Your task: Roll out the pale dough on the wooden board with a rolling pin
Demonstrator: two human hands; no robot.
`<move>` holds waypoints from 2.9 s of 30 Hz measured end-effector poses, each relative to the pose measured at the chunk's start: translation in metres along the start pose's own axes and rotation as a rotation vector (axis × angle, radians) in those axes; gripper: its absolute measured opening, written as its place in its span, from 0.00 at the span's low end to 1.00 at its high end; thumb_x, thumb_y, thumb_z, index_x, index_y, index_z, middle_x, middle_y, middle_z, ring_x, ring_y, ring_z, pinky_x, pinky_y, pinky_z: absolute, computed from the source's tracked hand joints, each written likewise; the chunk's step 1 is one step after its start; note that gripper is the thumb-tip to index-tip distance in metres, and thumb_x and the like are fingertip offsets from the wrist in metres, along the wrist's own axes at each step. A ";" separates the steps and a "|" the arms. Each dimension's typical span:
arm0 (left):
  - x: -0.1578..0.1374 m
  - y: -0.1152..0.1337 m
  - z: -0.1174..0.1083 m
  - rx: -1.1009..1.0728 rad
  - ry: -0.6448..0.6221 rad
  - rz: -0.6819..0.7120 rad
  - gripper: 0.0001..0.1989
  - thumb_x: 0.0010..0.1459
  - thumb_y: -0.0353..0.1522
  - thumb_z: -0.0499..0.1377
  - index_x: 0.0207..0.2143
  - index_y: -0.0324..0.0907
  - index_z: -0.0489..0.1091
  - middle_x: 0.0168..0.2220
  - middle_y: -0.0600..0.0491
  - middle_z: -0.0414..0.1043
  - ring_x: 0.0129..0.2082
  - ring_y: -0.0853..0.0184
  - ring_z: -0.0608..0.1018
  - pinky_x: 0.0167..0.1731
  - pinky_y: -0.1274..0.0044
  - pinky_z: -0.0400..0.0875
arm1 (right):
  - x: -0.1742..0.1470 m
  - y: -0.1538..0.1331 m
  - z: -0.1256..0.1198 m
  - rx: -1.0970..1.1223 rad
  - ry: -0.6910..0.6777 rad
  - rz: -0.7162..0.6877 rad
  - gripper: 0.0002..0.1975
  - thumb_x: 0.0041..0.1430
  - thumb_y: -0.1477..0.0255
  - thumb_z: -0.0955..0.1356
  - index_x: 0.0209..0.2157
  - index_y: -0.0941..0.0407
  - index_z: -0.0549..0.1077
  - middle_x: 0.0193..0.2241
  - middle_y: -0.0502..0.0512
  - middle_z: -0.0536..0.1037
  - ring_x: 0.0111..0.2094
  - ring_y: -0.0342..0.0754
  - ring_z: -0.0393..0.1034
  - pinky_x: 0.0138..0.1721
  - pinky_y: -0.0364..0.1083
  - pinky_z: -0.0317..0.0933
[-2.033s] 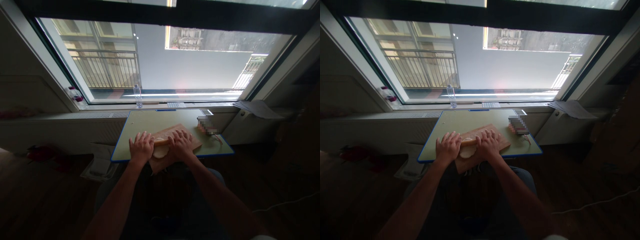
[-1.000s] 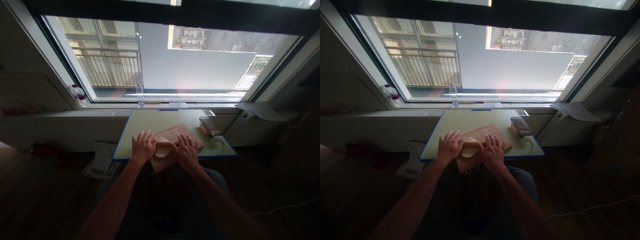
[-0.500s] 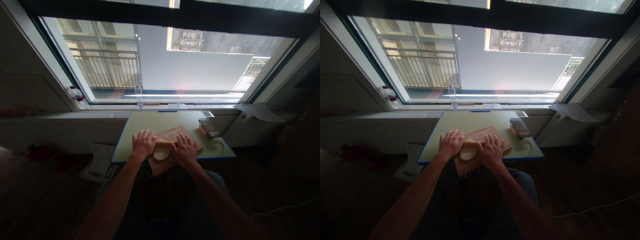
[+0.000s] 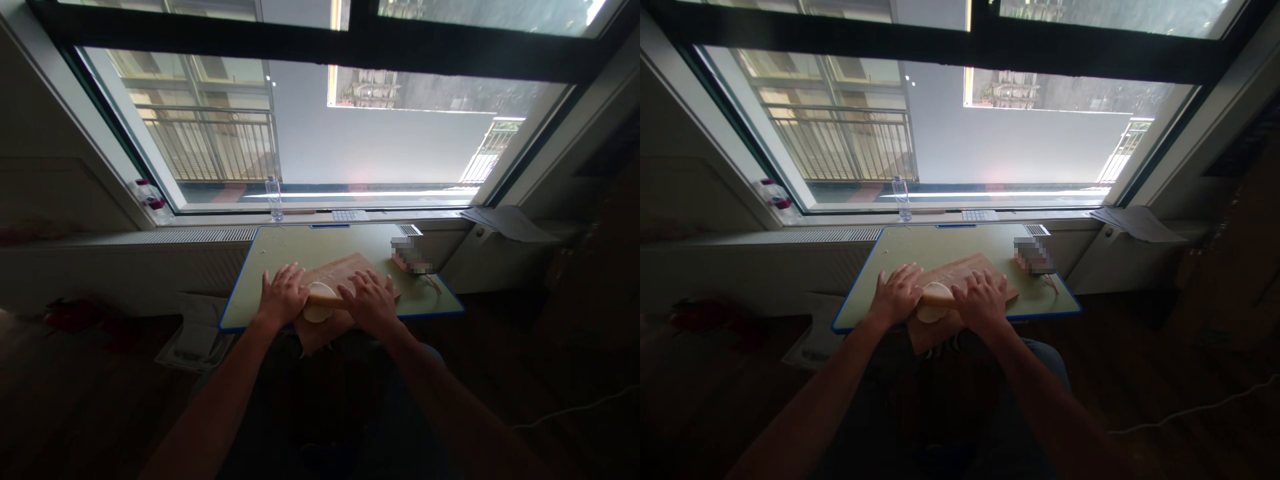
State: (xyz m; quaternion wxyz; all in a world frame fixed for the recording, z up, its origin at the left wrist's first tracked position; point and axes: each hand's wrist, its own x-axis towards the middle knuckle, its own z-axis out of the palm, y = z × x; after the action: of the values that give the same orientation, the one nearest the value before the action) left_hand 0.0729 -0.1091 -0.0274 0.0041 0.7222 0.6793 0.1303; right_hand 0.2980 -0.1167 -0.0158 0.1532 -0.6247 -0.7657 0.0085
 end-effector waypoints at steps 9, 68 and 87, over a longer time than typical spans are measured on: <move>0.046 -0.005 0.003 -0.003 -0.100 0.064 0.30 0.72 0.40 0.49 0.73 0.52 0.65 0.78 0.50 0.59 0.77 0.56 0.61 0.76 0.54 0.51 | 0.027 -0.010 0.009 -0.039 -0.128 -0.005 0.26 0.80 0.54 0.59 0.68 0.47 0.73 0.71 0.59 0.71 0.75 0.66 0.56 0.73 0.74 0.45; 0.064 0.002 0.004 0.015 -0.092 -0.126 0.24 0.74 0.43 0.47 0.63 0.50 0.74 0.69 0.46 0.70 0.66 0.51 0.73 0.67 0.53 0.65 | 0.073 0.004 0.023 -0.059 -0.112 0.065 0.30 0.75 0.59 0.59 0.73 0.51 0.68 0.74 0.60 0.66 0.74 0.63 0.54 0.73 0.68 0.50; 0.012 0.008 0.002 0.034 -0.068 -0.146 0.26 0.75 0.45 0.44 0.68 0.55 0.70 0.74 0.48 0.66 0.71 0.52 0.67 0.72 0.50 0.55 | 0.025 -0.009 0.020 -0.122 -0.100 0.071 0.31 0.77 0.56 0.57 0.74 0.49 0.67 0.76 0.57 0.63 0.77 0.66 0.50 0.75 0.70 0.41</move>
State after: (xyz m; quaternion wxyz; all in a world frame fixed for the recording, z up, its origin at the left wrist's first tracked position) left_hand 0.0817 -0.0975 -0.0255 0.0244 0.6749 0.7316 0.0934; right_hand 0.2804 -0.0906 -0.0278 0.0759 -0.6583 -0.7489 -0.0015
